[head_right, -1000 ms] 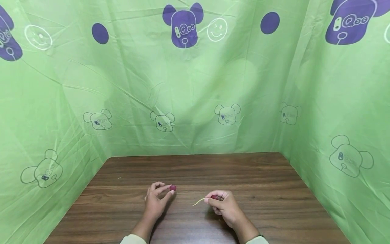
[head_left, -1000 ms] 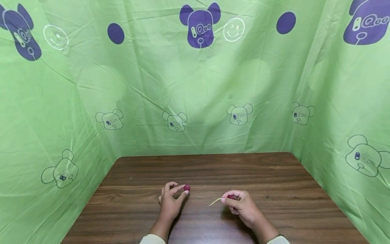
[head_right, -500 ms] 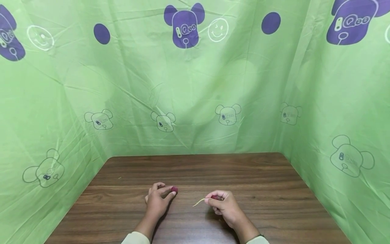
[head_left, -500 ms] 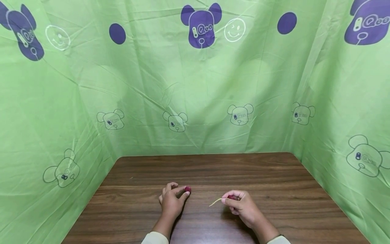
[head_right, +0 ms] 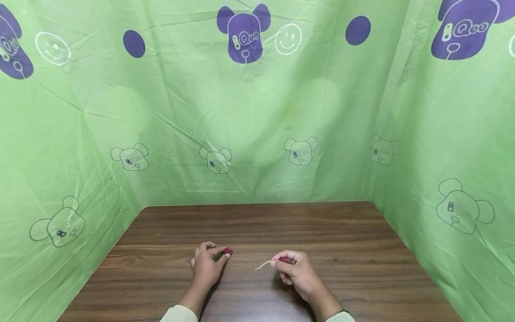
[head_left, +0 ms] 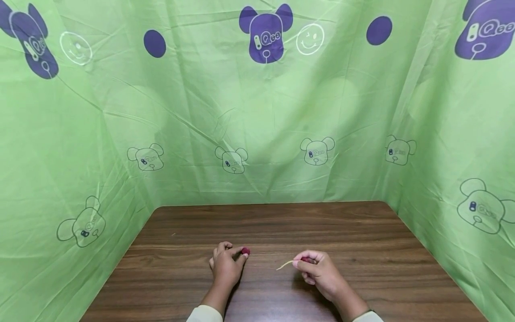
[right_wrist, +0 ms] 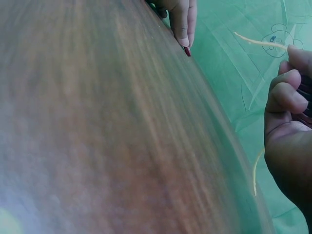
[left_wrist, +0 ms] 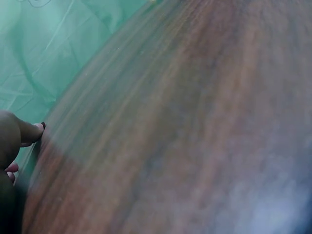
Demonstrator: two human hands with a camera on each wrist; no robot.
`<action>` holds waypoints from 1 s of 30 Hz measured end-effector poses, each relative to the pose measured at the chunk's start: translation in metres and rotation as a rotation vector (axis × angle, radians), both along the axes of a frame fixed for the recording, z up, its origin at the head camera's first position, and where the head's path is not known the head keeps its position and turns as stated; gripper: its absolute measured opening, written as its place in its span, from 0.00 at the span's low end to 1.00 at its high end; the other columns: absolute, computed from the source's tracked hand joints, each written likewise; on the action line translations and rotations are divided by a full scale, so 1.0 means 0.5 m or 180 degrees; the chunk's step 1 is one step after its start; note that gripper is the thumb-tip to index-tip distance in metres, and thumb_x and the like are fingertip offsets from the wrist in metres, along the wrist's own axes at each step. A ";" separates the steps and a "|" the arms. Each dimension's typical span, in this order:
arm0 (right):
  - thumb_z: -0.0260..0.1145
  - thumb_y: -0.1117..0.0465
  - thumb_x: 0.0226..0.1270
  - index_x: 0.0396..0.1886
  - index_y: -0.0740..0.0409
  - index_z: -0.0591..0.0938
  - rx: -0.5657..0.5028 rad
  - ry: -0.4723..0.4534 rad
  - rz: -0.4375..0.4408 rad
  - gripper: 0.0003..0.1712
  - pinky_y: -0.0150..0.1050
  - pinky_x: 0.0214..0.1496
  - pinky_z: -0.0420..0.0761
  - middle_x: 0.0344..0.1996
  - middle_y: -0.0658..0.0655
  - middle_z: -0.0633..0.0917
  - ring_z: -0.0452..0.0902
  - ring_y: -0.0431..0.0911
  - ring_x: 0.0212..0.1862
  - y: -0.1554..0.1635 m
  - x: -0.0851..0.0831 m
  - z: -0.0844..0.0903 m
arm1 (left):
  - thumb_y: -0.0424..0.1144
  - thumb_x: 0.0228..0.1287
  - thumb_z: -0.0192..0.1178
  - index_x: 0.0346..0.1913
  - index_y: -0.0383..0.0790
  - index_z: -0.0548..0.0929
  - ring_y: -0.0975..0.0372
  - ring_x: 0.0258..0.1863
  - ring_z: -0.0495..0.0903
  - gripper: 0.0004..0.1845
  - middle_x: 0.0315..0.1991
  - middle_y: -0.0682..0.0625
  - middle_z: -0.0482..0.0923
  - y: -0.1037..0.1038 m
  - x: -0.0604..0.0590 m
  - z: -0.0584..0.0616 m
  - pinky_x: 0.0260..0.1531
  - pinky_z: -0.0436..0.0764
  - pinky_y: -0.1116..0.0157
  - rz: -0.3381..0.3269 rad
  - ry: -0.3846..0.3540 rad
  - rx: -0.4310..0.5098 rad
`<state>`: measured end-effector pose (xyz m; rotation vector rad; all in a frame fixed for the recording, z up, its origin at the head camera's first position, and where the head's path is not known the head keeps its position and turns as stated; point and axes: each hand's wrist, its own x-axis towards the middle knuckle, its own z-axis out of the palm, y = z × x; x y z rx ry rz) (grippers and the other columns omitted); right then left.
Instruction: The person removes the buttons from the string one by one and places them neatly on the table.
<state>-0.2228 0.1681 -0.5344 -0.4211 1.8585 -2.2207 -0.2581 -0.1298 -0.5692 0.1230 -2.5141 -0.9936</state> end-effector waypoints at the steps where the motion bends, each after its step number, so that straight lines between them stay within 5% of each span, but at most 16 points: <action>1: 0.71 0.71 0.73 0.41 0.62 0.89 -0.0015 -0.0004 -0.0005 0.02 0.26 0.24 0.67 0.26 0.43 0.84 0.72 0.33 0.24 0.000 0.000 0.000 | 0.41 0.57 0.82 0.44 0.48 0.97 0.48 0.57 0.77 0.11 0.54 0.44 0.83 0.000 0.000 0.000 0.51 0.69 0.43 0.0010 0.0002 -0.0004; 10: 0.71 0.68 0.74 0.40 0.50 0.91 0.0042 -0.0135 0.0019 0.08 0.24 0.18 0.65 0.27 0.41 0.84 0.68 0.31 0.18 0.002 0.005 0.005 | 0.41 0.58 0.81 0.46 0.47 0.97 0.47 0.57 0.77 0.12 0.54 0.43 0.82 0.003 0.000 0.001 0.51 0.69 0.42 0.0031 -0.0017 -0.0086; 21: 0.66 0.66 0.82 0.52 0.54 0.90 -0.0156 -0.0119 0.0271 0.09 0.24 0.16 0.71 0.31 0.43 0.87 0.72 0.29 0.19 0.006 0.005 0.001 | 0.40 0.59 0.81 0.53 0.46 0.95 0.45 0.61 0.76 0.18 0.59 0.42 0.83 -0.003 0.003 0.001 0.55 0.68 0.40 -0.0027 -0.0098 -0.0014; 30: 0.72 0.71 0.74 0.58 0.64 0.88 -0.0047 -0.0345 0.0288 0.15 0.23 0.25 0.73 0.35 0.46 0.87 0.79 0.34 0.31 0.007 -0.001 0.004 | 0.35 0.58 0.81 0.56 0.41 0.94 0.43 0.62 0.77 0.21 0.59 0.39 0.82 -0.006 0.011 0.009 0.55 0.67 0.39 -0.0127 0.0034 0.0303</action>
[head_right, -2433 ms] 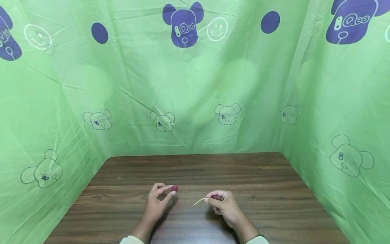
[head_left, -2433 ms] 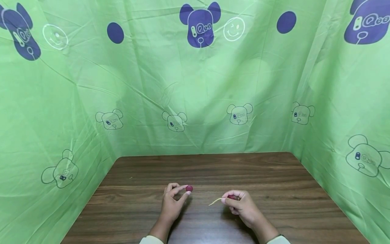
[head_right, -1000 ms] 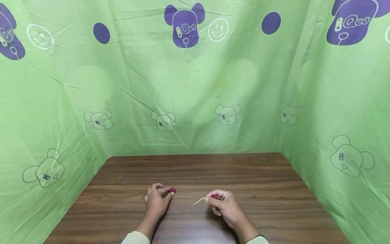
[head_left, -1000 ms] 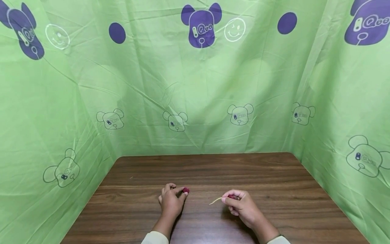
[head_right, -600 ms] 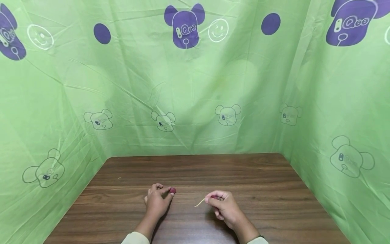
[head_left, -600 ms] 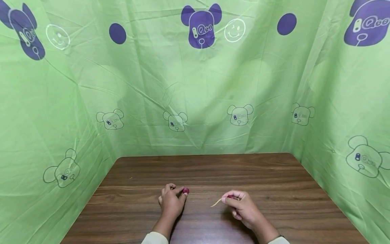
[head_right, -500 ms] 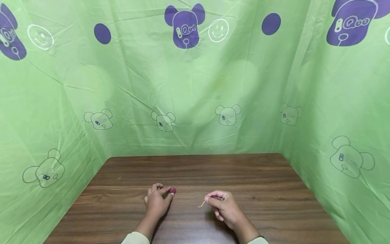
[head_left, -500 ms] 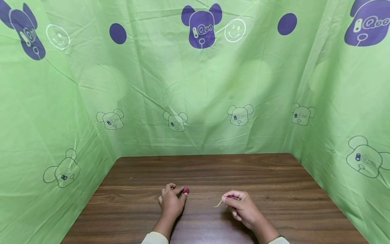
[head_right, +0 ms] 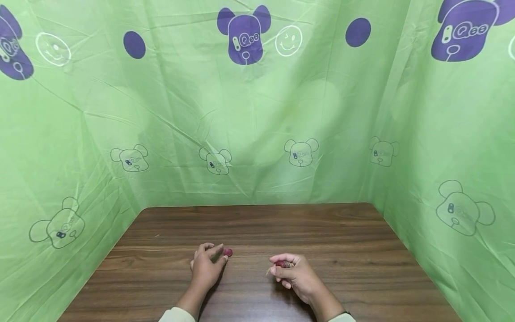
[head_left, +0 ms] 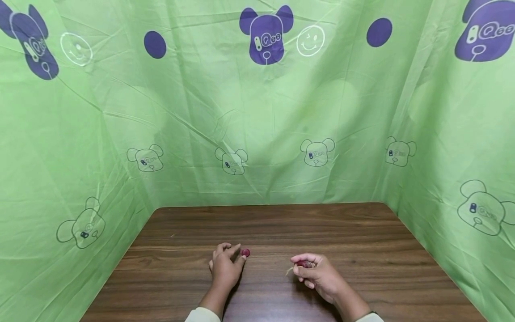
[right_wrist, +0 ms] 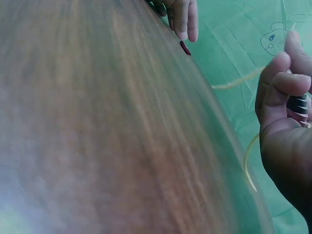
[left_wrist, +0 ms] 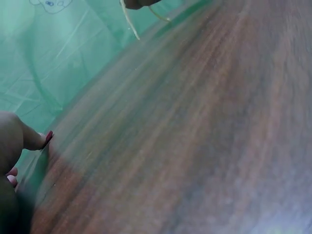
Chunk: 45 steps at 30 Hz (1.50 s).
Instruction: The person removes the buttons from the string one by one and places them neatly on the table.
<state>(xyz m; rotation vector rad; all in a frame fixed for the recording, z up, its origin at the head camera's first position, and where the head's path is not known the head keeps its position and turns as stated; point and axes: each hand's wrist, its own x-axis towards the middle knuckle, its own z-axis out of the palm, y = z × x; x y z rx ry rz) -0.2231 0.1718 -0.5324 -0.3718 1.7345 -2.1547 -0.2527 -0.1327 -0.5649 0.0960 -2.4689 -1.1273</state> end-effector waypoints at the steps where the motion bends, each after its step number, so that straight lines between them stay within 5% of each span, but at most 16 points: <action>1: 0.73 0.71 0.72 0.58 0.64 0.88 0.0002 -0.0014 -0.0001 0.16 0.23 0.26 0.74 0.35 0.46 0.87 0.80 0.34 0.32 0.001 0.000 0.000 | 0.34 0.59 0.81 0.56 0.40 0.93 0.43 0.63 0.77 0.21 0.59 0.39 0.82 0.000 0.000 0.000 0.56 0.66 0.39 0.0000 -0.0005 0.0029; 8: 0.76 0.70 0.70 0.62 0.68 0.85 0.0049 -0.0121 -0.0017 0.22 0.28 0.38 0.83 0.43 0.47 0.88 0.82 0.36 0.39 0.001 0.001 0.002 | 0.33 0.58 0.81 0.57 0.41 0.93 0.43 0.62 0.77 0.21 0.59 0.39 0.82 0.000 0.000 0.002 0.55 0.66 0.39 0.0000 -0.0010 0.0075; 16: 0.67 0.73 0.75 0.73 0.78 0.72 -0.0151 -0.0078 0.0213 0.31 0.32 0.58 0.88 0.53 0.53 0.85 0.86 0.40 0.51 0.004 -0.001 -0.001 | 0.35 0.57 0.82 0.58 0.40 0.93 0.43 0.61 0.77 0.23 0.59 0.39 0.82 -0.001 0.001 0.004 0.54 0.67 0.40 0.0000 -0.0014 0.0089; 32: 0.63 0.70 0.81 0.59 0.58 0.78 -0.0346 0.0020 0.0270 0.13 0.30 0.43 0.87 0.44 0.48 0.88 0.85 0.38 0.40 0.002 -0.007 -0.008 | 0.37 0.58 0.82 0.64 0.42 0.89 0.44 0.65 0.76 0.28 0.61 0.43 0.80 0.002 0.010 0.014 0.60 0.68 0.36 -0.0031 -0.0107 0.0257; 39: 0.63 0.65 0.84 0.60 0.60 0.80 -0.0377 -0.0014 0.0143 0.11 0.28 0.37 0.85 0.42 0.49 0.89 0.84 0.37 0.35 0.003 -0.004 0.000 | 0.35 0.58 0.82 0.62 0.42 0.90 0.44 0.64 0.78 0.27 0.60 0.43 0.81 0.013 0.022 0.023 0.59 0.71 0.34 0.0011 0.0133 0.0274; 45: 0.62 0.66 0.84 0.58 0.61 0.81 -0.0513 0.0016 0.0084 0.09 0.26 0.33 0.85 0.39 0.46 0.90 0.84 0.35 0.32 0.005 -0.002 0.000 | 0.32 0.54 0.83 0.59 0.41 0.91 0.47 0.58 0.81 0.26 0.55 0.44 0.83 0.029 0.031 0.022 0.56 0.76 0.39 -0.0068 0.0616 0.0161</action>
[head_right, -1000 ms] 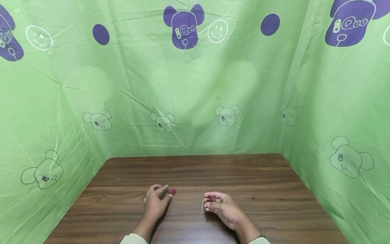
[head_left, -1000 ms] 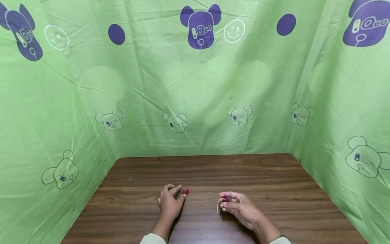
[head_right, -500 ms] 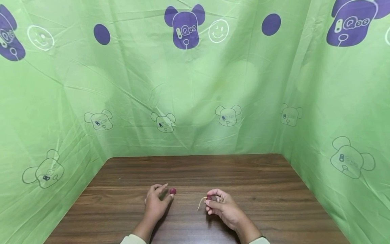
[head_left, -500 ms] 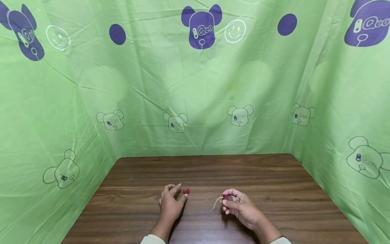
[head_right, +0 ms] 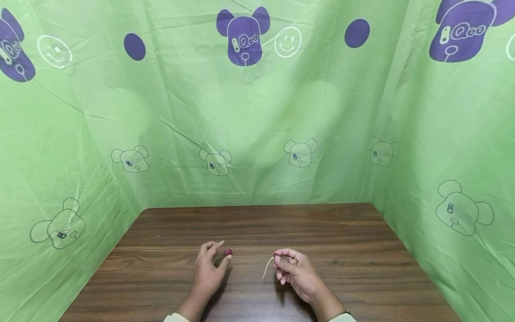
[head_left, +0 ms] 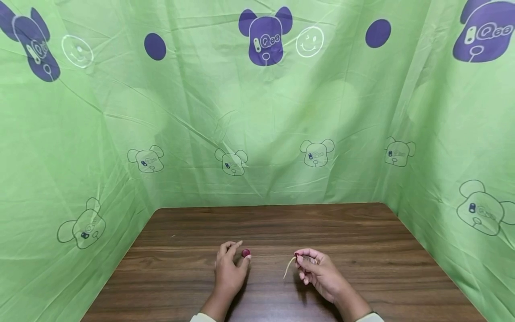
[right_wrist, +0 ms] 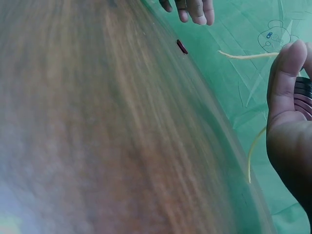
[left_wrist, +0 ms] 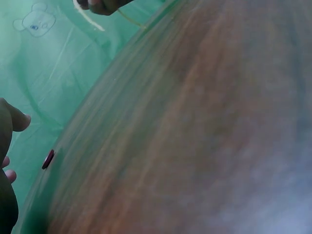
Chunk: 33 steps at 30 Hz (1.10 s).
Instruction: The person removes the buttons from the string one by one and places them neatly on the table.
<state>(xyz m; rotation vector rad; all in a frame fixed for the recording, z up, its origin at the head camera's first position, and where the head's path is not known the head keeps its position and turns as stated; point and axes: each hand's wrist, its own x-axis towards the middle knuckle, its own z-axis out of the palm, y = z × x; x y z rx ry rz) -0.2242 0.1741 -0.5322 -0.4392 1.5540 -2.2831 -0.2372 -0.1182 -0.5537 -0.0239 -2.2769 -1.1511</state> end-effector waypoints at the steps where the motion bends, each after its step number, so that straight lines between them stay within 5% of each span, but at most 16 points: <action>1: 0.62 0.67 0.84 0.58 0.60 0.82 -0.0026 0.0021 0.0010 0.09 0.26 0.33 0.85 0.39 0.46 0.90 0.84 0.35 0.32 0.001 0.000 0.000 | 0.31 0.54 0.83 0.58 0.41 0.91 0.48 0.56 0.82 0.26 0.54 0.44 0.83 0.003 0.001 0.000 0.56 0.78 0.41 -0.0016 0.0101 -0.0020; 6: 0.63 0.70 0.82 0.56 0.57 0.84 -0.0097 0.0055 0.0053 0.11 0.26 0.34 0.86 0.38 0.45 0.90 0.85 0.35 0.32 0.003 -0.001 -0.004 | 0.30 0.52 0.84 0.57 0.42 0.92 0.52 0.54 0.83 0.26 0.52 0.47 0.84 0.013 0.004 0.000 0.55 0.84 0.47 -0.0111 0.0390 -0.0073; 19: 0.65 0.77 0.75 0.55 0.54 0.86 -0.0124 0.0072 0.0011 0.18 0.26 0.36 0.87 0.39 0.45 0.90 0.86 0.36 0.33 0.002 -0.001 -0.004 | 0.27 0.51 0.83 0.55 0.40 0.92 0.57 0.53 0.83 0.25 0.52 0.49 0.84 0.024 0.012 0.004 0.56 0.84 0.53 -0.0200 0.0390 -0.0037; 25: 0.68 0.76 0.72 0.55 0.51 0.88 0.0002 -0.0007 -0.0071 0.19 0.27 0.34 0.86 0.40 0.46 0.91 0.86 0.36 0.32 0.000 0.000 0.000 | 0.27 0.55 0.82 0.56 0.41 0.91 0.57 0.50 0.82 0.24 0.52 0.51 0.83 0.044 0.027 0.014 0.55 0.85 0.62 -0.0484 0.0275 0.0061; 33: 0.68 0.74 0.72 0.55 0.53 0.88 0.0020 0.0067 -0.0043 0.18 0.26 0.32 0.84 0.43 0.46 0.90 0.84 0.35 0.33 0.000 0.005 0.005 | 0.32 0.59 0.81 0.57 0.47 0.91 0.55 0.56 0.85 0.23 0.53 0.51 0.85 0.069 0.052 0.025 0.60 0.87 0.55 -0.0833 0.0178 0.0165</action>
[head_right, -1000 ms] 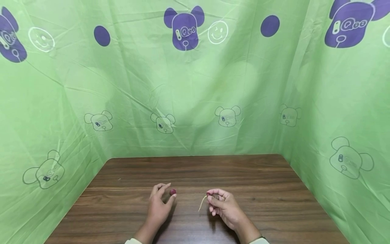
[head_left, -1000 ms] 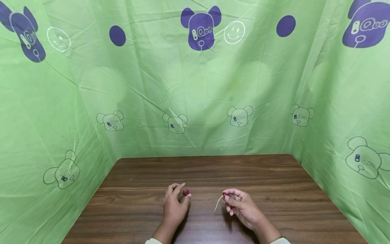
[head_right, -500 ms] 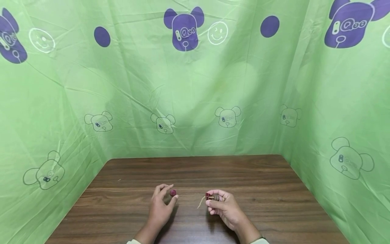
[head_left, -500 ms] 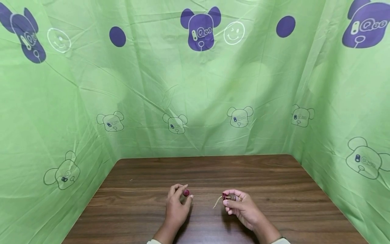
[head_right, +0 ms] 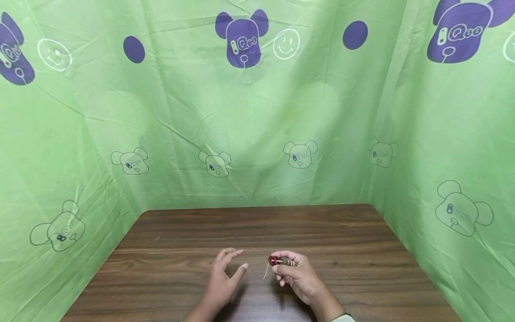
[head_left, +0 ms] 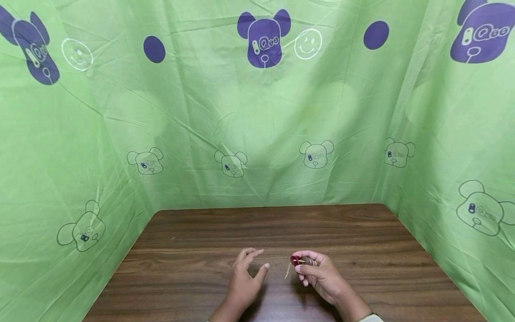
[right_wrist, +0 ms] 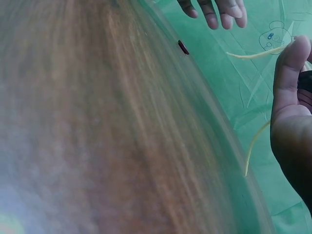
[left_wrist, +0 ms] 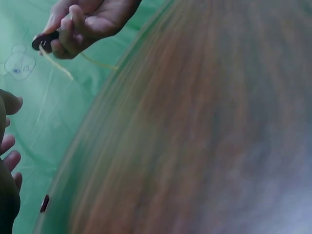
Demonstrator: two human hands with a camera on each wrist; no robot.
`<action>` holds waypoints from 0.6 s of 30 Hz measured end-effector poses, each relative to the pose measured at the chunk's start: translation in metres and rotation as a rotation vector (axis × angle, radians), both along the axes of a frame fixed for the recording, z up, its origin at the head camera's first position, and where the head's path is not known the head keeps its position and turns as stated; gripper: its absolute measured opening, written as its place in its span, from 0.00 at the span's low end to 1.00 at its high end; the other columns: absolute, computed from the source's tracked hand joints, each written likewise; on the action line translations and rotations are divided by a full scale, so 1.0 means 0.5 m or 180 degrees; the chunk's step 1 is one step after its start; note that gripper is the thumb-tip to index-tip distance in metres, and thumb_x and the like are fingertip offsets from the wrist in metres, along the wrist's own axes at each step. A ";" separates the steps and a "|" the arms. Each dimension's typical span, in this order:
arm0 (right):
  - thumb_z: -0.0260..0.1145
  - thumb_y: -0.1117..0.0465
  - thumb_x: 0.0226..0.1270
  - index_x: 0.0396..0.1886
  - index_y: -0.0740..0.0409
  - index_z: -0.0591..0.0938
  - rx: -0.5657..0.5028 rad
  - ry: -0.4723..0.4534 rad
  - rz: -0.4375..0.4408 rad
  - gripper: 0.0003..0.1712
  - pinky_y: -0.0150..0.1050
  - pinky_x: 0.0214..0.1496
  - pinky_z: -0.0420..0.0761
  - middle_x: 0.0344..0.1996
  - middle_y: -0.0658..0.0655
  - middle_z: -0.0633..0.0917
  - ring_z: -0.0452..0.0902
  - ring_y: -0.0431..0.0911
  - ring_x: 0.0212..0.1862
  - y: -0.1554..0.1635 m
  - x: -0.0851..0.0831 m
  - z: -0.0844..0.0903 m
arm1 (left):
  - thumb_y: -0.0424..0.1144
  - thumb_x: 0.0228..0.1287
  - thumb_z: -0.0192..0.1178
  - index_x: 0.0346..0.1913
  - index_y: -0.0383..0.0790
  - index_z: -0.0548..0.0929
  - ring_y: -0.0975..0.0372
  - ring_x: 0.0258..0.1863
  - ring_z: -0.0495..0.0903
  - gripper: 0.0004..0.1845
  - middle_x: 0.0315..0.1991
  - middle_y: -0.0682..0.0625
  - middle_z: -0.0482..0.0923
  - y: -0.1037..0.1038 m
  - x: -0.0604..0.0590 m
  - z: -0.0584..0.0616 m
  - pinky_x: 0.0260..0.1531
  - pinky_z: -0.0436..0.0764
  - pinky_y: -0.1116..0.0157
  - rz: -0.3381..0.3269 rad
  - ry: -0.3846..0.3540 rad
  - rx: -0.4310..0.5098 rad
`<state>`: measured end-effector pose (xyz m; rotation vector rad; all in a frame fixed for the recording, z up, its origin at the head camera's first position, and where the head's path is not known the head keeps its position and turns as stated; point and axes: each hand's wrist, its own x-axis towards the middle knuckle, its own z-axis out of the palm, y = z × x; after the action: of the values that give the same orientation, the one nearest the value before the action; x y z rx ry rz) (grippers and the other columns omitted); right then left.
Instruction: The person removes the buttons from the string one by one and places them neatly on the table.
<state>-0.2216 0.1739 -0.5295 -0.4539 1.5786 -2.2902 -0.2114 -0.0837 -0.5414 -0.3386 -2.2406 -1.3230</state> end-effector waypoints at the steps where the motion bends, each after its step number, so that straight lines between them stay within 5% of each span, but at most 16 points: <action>1: 0.67 0.75 0.72 0.55 0.53 0.88 -0.0011 0.0029 0.0021 0.18 0.26 0.31 0.83 0.43 0.46 0.90 0.84 0.34 0.33 0.000 0.000 0.000 | 0.32 0.59 0.81 0.57 0.47 0.91 0.56 0.56 0.86 0.22 0.53 0.51 0.86 0.003 0.002 0.001 0.61 0.86 0.56 -0.0061 -0.0002 0.0062; 4: 0.66 0.75 0.73 0.54 0.54 0.87 -0.0041 0.0085 0.0083 0.17 0.25 0.31 0.82 0.43 0.46 0.91 0.83 0.34 0.33 -0.001 -0.001 -0.001 | 0.32 0.61 0.80 0.57 0.44 0.91 0.60 0.52 0.86 0.20 0.51 0.48 0.88 0.014 0.010 0.006 0.59 0.85 0.61 -0.0370 -0.0244 0.0420; 10: 0.64 0.75 0.75 0.54 0.52 0.87 -0.0081 0.0032 0.0216 0.18 0.26 0.33 0.84 0.43 0.45 0.91 0.84 0.34 0.33 -0.002 0.000 0.000 | 0.34 0.71 0.72 0.64 0.29 0.85 0.68 0.45 0.84 0.22 0.55 0.34 0.85 0.041 0.024 0.021 0.47 0.82 0.73 -0.1151 -0.1263 0.1406; 18: 0.62 0.75 0.77 0.57 0.54 0.84 -0.0179 0.0066 0.0408 0.17 0.25 0.35 0.86 0.45 0.46 0.91 0.85 0.33 0.35 -0.006 0.000 -0.001 | 0.33 0.68 0.73 0.64 0.34 0.85 0.68 0.46 0.82 0.23 0.54 0.31 0.85 0.046 0.034 0.017 0.42 0.77 0.75 -0.1377 -0.1232 0.1156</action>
<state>-0.2218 0.1711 -0.5301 -0.5773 1.4533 -2.2445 -0.1945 -0.0609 -0.5329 -0.4842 -2.2347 -2.1447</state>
